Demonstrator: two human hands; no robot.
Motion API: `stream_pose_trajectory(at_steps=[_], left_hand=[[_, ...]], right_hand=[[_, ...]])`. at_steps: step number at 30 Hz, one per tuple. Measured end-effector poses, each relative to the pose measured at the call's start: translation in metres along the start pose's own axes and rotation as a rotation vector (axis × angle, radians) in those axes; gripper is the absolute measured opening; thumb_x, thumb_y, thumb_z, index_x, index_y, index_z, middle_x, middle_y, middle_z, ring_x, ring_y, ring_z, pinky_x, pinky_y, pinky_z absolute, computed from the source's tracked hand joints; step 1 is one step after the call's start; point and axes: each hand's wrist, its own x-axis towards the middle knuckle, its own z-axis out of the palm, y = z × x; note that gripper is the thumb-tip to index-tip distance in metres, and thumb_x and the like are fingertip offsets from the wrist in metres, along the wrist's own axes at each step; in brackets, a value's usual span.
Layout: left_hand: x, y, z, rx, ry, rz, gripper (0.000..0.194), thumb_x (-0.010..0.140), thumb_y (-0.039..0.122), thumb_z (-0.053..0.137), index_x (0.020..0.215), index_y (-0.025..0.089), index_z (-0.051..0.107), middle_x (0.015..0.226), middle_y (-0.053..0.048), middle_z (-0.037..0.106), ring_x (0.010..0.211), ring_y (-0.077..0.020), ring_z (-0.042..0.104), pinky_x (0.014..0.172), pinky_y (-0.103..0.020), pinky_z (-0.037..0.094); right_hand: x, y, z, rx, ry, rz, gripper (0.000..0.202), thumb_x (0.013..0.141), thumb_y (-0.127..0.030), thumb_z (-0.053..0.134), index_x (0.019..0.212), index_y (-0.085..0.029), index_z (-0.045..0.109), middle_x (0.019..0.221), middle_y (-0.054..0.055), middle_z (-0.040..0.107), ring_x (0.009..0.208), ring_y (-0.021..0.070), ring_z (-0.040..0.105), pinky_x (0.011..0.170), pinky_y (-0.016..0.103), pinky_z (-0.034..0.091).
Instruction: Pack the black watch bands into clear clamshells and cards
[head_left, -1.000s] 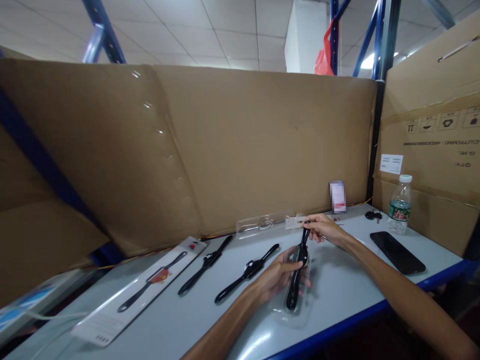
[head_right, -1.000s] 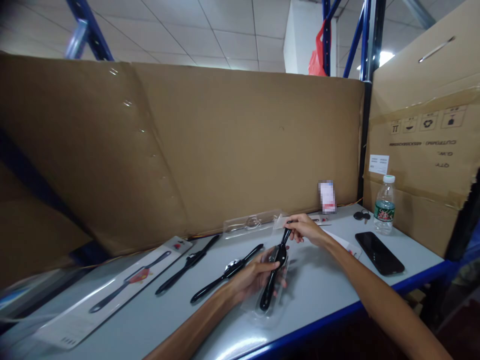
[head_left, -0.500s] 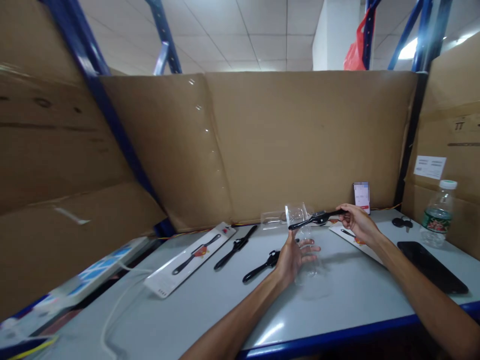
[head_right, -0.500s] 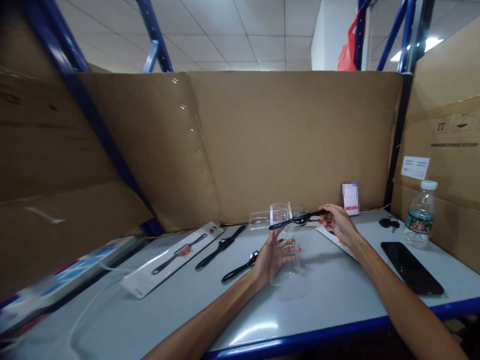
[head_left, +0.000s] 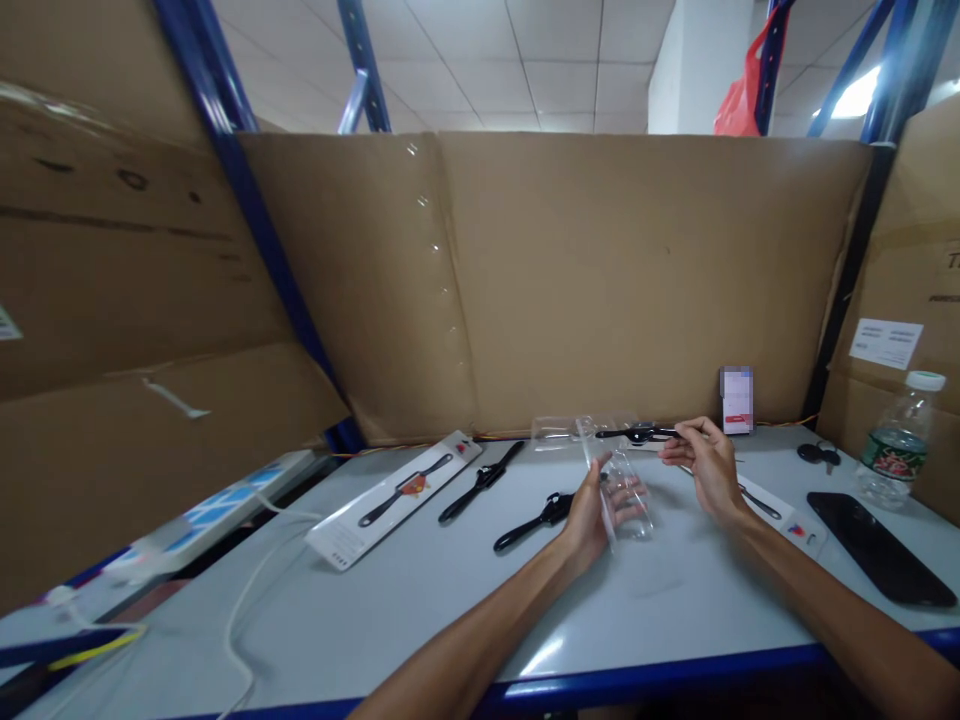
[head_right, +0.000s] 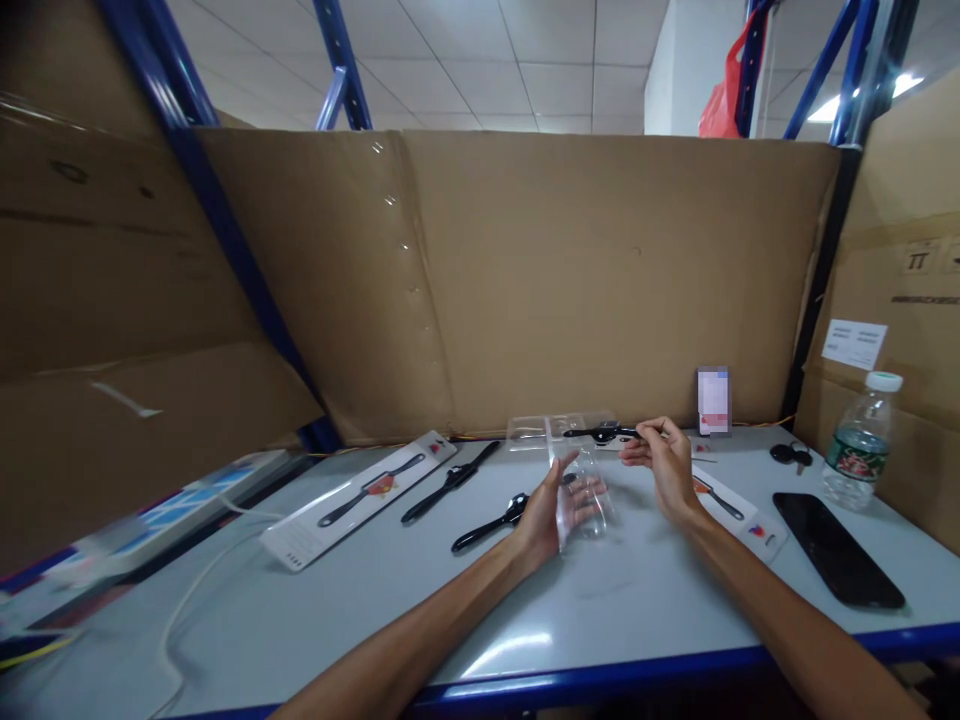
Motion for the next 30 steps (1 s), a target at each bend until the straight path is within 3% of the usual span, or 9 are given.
stream_pose_trajectory(at_steps=[3, 6, 11, 14, 21, 27, 30], left_hand=[[0.001, -0.002, 0.0, -0.033, -0.007, -0.032, 0.057, 0.099, 0.053, 0.04, 0.149, 0.026, 0.034, 0.091, -0.01, 0.068, 0.081, -0.0225, 0.071, 0.07, -0.034, 0.058], [0.004, -0.003, -0.002, -0.086, -0.014, -0.063, 0.054, 0.099, 0.052, 0.039, 0.146, 0.026, 0.035, 0.091, -0.009, 0.068, 0.078, -0.0211, 0.071, 0.07, -0.033, 0.057], [0.007, -0.006, -0.008, -0.123, -0.116, -0.094, 0.042, 0.1, 0.05, 0.039, 0.129, 0.022, 0.052, 0.086, -0.006, 0.068, 0.061, -0.0149, 0.066, 0.063, -0.029, 0.056], [0.008, -0.007, -0.01, -0.129, -0.144, -0.107, 0.036, 0.099, 0.048, 0.046, 0.116, 0.019, 0.058, 0.081, -0.005, 0.067, 0.055, -0.013, 0.063, 0.057, -0.025, 0.055], [0.004, -0.004, -0.005, -0.148, -0.149, -0.118, 0.034, 0.096, 0.05, 0.052, 0.109, 0.02, 0.06, 0.074, -0.002, 0.065, 0.053, -0.0123, 0.062, 0.05, -0.021, 0.051], [0.003, -0.006, -0.004, -0.13, -0.148, -0.172, 0.038, 0.09, 0.055, 0.059, 0.095, 0.018, 0.061, 0.055, 0.004, 0.054, 0.033, -0.0081, 0.043, 0.033, -0.018, 0.03], [0.002, -0.006, -0.004, -0.115, -0.161, -0.196, 0.04, 0.092, 0.056, 0.055, 0.091, 0.016, 0.061, 0.062, 0.0, 0.06, 0.037, -0.0104, 0.05, 0.037, -0.02, 0.037]], right_hand=[[-0.006, 0.001, 0.004, -0.076, -0.072, -0.047, 0.04, 0.068, -0.049, 0.078, 0.082, -0.021, 0.054, 0.06, -0.001, 0.068, 0.051, 0.0181, 0.067, 0.047, 0.025, 0.053], [-0.015, 0.006, 0.005, -0.306, -0.215, -0.165, 0.041, 0.076, -0.057, 0.073, 0.081, -0.022, 0.053, 0.056, -0.003, 0.063, 0.042, 0.0152, 0.059, 0.041, 0.023, 0.043], [-0.029, 0.022, 0.0, -0.981, -0.435, -0.772, 0.041, 0.087, -0.058, 0.065, 0.073, -0.019, 0.058, 0.053, -0.001, 0.061, 0.046, 0.0124, 0.055, 0.05, 0.024, 0.034], [-0.032, 0.027, -0.001, -1.223, -0.535, -0.993, 0.045, 0.095, -0.058, 0.054, 0.078, -0.017, 0.062, 0.052, 0.001, 0.062, 0.045, 0.0132, 0.056, 0.051, 0.026, 0.029], [-0.031, 0.022, 0.0, -1.379, -0.574, -1.044, 0.048, 0.1, -0.057, 0.044, 0.082, -0.016, 0.064, 0.052, 0.003, 0.065, 0.046, 0.0142, 0.058, 0.053, 0.027, 0.025], [-0.036, 0.021, 0.001, -1.425, -0.696, -0.986, 0.046, 0.097, -0.058, 0.049, 0.089, -0.016, 0.065, 0.055, 0.004, 0.067, 0.047, 0.016, 0.059, 0.053, 0.027, 0.025], [-0.036, 0.021, 0.0, -1.421, -0.718, -0.94, 0.045, 0.097, -0.058, 0.049, 0.091, -0.016, 0.065, 0.054, 0.003, 0.066, 0.047, 0.0167, 0.059, 0.053, 0.027, 0.025]])
